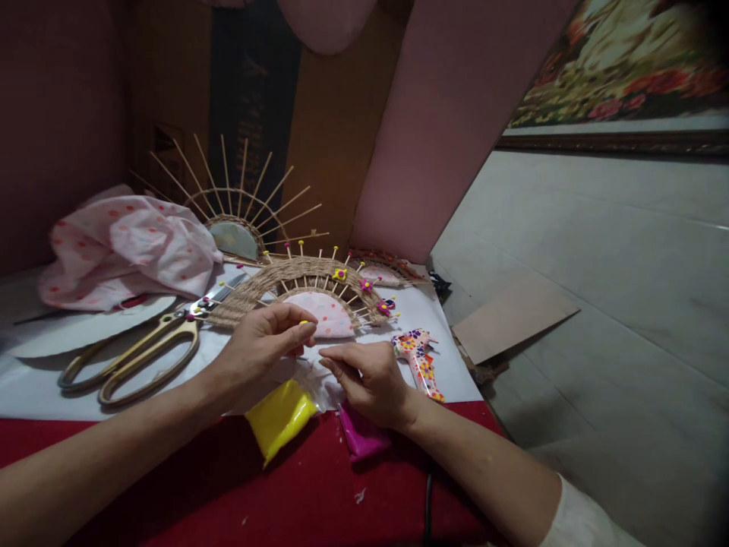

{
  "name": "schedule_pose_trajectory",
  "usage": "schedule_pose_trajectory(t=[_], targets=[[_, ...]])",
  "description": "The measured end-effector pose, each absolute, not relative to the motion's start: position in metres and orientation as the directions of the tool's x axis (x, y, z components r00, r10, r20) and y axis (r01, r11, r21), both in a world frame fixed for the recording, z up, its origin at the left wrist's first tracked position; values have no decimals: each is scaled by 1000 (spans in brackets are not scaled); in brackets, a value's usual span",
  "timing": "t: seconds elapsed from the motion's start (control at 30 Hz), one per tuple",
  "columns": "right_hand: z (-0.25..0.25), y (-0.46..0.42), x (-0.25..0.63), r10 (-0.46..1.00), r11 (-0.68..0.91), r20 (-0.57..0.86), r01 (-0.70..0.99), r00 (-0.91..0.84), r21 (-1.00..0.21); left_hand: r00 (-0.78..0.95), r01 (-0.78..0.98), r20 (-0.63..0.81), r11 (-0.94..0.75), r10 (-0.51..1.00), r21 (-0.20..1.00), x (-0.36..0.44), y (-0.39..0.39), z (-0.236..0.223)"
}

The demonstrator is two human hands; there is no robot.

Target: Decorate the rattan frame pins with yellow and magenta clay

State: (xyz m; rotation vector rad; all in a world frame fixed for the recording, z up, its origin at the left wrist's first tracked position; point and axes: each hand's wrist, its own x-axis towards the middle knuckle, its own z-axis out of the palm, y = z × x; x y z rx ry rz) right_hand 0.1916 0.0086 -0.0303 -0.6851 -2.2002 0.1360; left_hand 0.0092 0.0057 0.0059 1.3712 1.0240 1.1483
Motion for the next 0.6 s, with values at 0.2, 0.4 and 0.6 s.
schedule_pose_trajectory(t=[0.2, 0.4, 0.6], targets=[[-28, 8, 191, 525, 841, 662, 446, -535, -307, 200, 89, 184, -205, 962, 975, 7, 6, 7], [-29, 8, 192, 542, 832, 645, 450, -539, -324, 215, -45, 70, -62, 974, 997, 11, 6, 2], [-29, 8, 192, 534, 836, 649, 453, -541, -310, 164, -46, 52, -45, 985, 998, 12, 4, 5]])
